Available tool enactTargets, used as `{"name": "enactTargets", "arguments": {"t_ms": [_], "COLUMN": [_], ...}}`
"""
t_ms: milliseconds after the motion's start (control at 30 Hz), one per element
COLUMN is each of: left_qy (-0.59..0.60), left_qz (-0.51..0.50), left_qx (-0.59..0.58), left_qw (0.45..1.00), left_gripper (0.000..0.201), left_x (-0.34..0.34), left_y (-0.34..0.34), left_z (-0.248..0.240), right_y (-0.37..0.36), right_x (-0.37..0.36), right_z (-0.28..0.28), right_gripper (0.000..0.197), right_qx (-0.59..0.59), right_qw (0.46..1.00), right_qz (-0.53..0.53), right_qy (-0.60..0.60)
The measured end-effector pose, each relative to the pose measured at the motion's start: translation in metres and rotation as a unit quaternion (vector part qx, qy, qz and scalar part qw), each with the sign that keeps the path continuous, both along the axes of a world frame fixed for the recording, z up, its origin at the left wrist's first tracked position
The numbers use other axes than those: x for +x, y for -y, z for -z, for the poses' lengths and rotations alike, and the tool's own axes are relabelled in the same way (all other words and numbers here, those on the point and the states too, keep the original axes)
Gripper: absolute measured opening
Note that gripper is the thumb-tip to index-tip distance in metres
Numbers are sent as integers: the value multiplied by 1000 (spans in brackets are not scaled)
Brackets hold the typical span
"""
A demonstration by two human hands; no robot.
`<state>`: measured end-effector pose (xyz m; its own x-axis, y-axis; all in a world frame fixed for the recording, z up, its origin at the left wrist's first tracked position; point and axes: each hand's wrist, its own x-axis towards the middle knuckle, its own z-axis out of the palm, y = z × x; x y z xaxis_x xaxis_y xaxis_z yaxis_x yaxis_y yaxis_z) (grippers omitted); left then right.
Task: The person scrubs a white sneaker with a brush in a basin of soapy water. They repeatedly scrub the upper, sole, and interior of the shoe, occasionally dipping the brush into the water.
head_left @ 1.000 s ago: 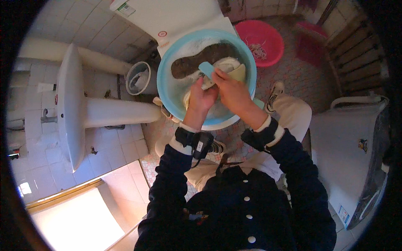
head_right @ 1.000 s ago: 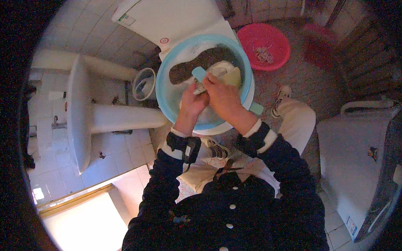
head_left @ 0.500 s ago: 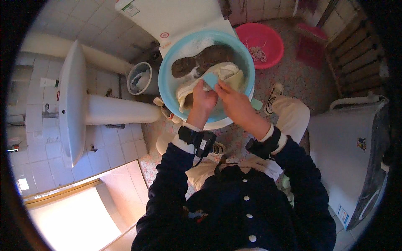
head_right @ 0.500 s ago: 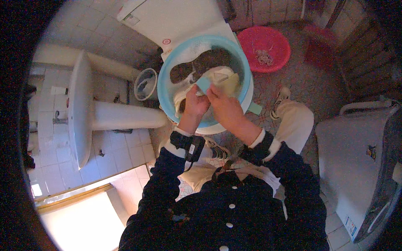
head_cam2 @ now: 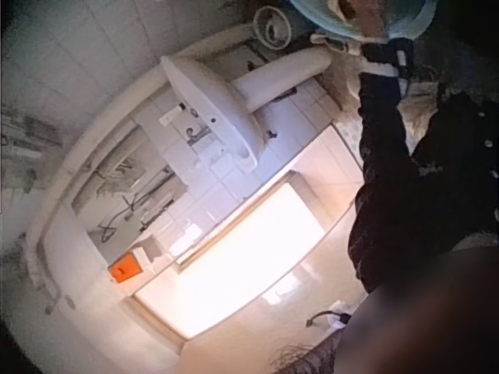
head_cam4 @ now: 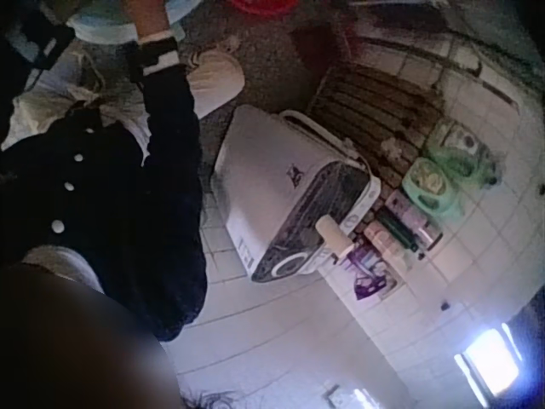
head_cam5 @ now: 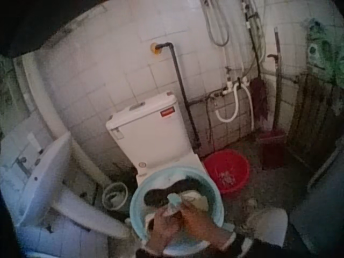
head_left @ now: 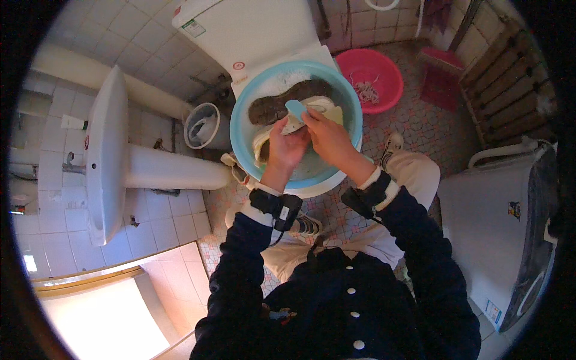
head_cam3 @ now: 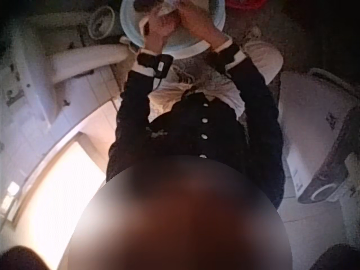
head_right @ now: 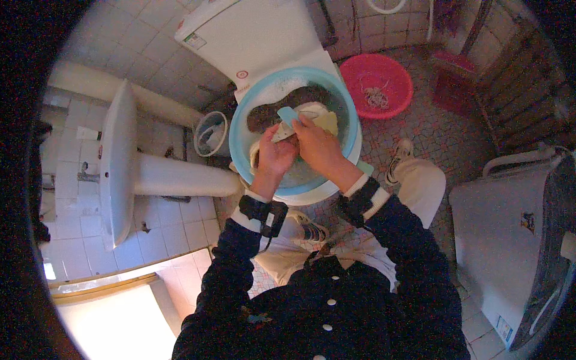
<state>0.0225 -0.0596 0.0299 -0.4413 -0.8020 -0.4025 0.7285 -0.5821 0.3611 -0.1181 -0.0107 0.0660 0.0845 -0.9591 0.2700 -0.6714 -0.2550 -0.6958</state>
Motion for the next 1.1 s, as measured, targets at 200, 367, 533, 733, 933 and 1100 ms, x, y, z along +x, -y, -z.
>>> {"name": "enactTargets", "arguments": {"t_ms": [200, 367, 533, 733, 933, 1100], "left_qy": [156, 141, 206, 277, 320, 320], "left_qz": [-4, 59, 43, 1, 13, -2], "left_qx": [-24, -38, -94, -123, -62, -84], "left_qw": [987, 987, 973, 953, 945, 944], "left_gripper": [32, 31, 28, 21, 17, 20], "left_x": [12, 19, 17, 16, 18, 16], "left_y": [14, 16, 20, 13, 14, 18], "left_z": [-10, -14, -8, -9, -14, -11], "right_y": [9, 2, -8, -19, -14, -13], "right_x": [-10, -5, -2, 9, 22, 24], "right_z": [1, -1, -8, -7, 0, 2], "right_gripper": [37, 39, 41, 46, 43, 43], "right_qx": [-31, 25, 6, 60, 54, 23], "right_qw": [999, 1000, 1000, 998, 997, 997], "right_qz": [17, -13, -18, -9, -7, -8], "right_qy": [-18, -7, 13, -33, -54, -70]}}
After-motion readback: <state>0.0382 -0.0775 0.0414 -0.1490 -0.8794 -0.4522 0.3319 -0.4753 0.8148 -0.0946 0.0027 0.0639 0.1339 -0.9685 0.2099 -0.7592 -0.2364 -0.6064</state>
